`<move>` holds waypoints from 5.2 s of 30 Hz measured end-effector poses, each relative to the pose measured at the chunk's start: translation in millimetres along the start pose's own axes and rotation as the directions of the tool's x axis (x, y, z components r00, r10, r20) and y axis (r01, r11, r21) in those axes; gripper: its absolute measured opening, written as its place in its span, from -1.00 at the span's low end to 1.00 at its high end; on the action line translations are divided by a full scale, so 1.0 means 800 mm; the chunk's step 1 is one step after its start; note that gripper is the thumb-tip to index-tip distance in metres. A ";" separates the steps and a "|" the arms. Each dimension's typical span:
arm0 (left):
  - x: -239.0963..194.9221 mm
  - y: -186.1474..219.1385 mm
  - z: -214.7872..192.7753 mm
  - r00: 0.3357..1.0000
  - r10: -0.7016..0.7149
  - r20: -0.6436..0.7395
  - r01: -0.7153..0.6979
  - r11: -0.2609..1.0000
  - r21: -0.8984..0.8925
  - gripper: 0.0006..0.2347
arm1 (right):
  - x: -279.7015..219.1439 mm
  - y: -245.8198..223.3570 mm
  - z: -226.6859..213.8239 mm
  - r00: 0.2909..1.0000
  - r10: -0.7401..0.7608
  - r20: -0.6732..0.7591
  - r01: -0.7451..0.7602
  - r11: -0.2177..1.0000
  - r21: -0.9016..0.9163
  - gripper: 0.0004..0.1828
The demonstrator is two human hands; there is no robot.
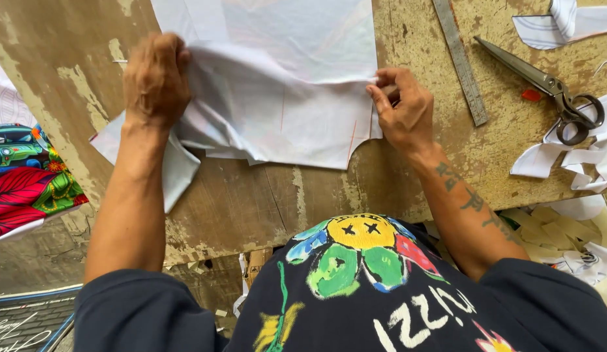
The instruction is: Cutting out pattern pieces from fabric using scissors and a ruler on a workbench.
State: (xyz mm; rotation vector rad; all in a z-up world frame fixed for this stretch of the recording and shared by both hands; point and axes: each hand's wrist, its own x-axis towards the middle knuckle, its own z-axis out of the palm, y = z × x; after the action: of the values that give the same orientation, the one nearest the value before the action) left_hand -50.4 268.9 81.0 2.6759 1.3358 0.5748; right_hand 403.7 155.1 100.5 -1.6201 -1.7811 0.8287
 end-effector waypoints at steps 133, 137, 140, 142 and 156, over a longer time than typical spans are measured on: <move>0.037 0.086 0.041 0.941 -0.181 -0.286 0.239 0.953 0.183 -0.96 | -0.062 0.028 0.021 0.962 -0.255 -0.094 0.150 0.788 -0.597 -0.34; 0.034 0.079 0.057 0.946 -0.159 -0.284 0.230 0.944 0.236 -0.92 | -0.062 0.027 0.020 0.964 -0.251 -0.089 0.152 0.792 -0.591 -0.34; 0.028 0.109 0.059 0.914 -0.321 -0.250 0.367 0.915 0.169 -0.76 | -0.062 0.026 0.020 0.963 -0.252 -0.094 0.152 0.800 -0.581 -0.33; 0.015 0.150 0.067 0.926 -0.354 -0.135 0.368 0.925 0.099 -0.60 | -0.059 0.024 0.018 0.965 -0.244 -0.099 0.148 0.813 -0.563 -0.32; -0.012 0.220 0.066 0.864 -0.423 0.273 0.384 0.905 0.184 -0.19 | -0.083 0.091 -0.108 0.931 0.002 -0.364 -0.146 0.918 -0.368 -0.65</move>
State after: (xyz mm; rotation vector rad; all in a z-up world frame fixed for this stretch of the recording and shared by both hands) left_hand 96.6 157.9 73.4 2.3245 1.8045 0.0249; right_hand 522.2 99.1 97.9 -1.9547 -1.6937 0.1823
